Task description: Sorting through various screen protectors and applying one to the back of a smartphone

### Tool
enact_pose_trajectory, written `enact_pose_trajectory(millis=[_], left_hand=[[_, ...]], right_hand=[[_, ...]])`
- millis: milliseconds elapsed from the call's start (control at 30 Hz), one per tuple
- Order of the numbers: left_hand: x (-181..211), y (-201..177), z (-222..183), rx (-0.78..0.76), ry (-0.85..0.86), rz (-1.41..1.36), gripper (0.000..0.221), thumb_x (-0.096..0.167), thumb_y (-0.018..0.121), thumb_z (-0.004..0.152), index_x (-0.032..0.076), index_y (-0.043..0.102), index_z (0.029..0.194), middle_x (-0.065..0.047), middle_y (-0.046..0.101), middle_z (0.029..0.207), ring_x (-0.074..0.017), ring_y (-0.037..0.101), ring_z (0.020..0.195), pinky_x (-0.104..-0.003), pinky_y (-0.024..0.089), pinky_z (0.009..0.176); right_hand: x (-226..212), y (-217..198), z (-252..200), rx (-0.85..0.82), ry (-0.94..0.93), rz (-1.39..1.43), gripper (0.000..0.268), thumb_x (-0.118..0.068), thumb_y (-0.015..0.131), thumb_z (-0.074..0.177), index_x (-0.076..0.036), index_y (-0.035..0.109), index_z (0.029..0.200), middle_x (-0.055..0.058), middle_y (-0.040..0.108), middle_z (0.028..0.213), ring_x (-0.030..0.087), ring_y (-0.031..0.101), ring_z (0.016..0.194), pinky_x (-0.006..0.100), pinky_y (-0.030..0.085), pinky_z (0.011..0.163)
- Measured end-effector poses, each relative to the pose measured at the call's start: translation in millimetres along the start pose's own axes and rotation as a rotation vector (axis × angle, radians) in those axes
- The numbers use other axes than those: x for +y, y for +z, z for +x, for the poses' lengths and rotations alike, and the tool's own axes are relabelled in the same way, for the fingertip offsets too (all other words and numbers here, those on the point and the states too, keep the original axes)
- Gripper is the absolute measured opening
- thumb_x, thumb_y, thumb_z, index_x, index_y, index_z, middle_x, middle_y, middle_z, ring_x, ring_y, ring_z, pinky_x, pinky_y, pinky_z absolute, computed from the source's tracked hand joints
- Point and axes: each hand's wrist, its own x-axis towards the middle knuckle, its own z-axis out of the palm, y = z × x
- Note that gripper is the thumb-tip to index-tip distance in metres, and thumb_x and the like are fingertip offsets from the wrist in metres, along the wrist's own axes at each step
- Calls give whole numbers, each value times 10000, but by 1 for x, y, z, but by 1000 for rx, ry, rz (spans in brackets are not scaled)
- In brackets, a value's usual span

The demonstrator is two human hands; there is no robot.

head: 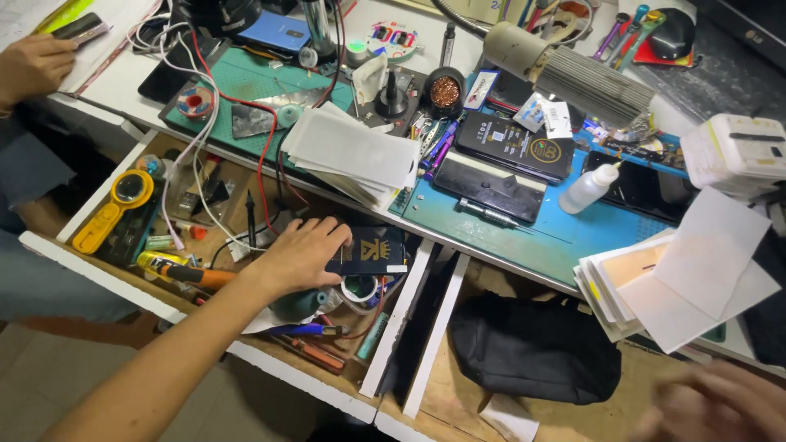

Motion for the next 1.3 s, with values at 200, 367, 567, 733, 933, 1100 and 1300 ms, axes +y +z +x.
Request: enact_pose_trajectory(millis=[200,367,567,733,933,1100,1300], left_hand=[[5,-32,-7,-85,50,37,646,357,874,671,197,501,1174,-83,519,1161,-319,559,1029,-504,502,846],[2,-66,-28,-28,132,107,642,408,874,670,189,507,1149,-66,503,1131,-290,547,978,-461,484,804],[87,-106,-37,136,174,20,666,461,882,670,192,471,1121,-61,505,1071,-274,568,880,-443,502,749],[142,-99,4,452,389,-29,973,777,933,600,158,397,1126,-104,507,1067,-238,506,820,-404,477,683],[123,-116,26,446,443,-2,782,443,949,534,150,480,1087,-85,519,1050,-273,539,817,-422,472,629],[107,-117,19,462,482,0,745,476,918,568,149,483,1077,-89,521,1069,-276,546,849,-418,483,690],[95,-123,15,461,536,-92,706,433,900,607,152,459,1082,-78,525,1044,-280,555,859,-421,461,721]], right_hand=[[-6,120,44,-160,-291,240,107,-2,578,955,15,584,1061,206,643,991,210,561,764,248,433,605],[-4,129,24,-430,-54,304,155,-146,544,1012,-47,657,1052,96,644,953,115,491,603,242,416,558],[-3,142,13,-847,739,653,526,-214,572,957,-93,544,1468,131,719,1256,206,710,851,291,578,780],[28,159,-5,-524,918,1364,496,-269,532,1034,-26,381,1439,193,588,1280,494,656,1207,633,556,991],[17,161,18,-336,1020,1141,416,-237,489,1019,17,517,1347,312,670,1218,553,666,1181,627,567,945],[12,171,20,-439,977,1149,429,-234,522,1004,19,525,1350,265,664,1240,582,642,1240,611,577,948],[-21,189,47,-404,1046,1148,621,-198,623,890,49,482,1442,247,661,1289,494,655,1159,663,530,1014]])
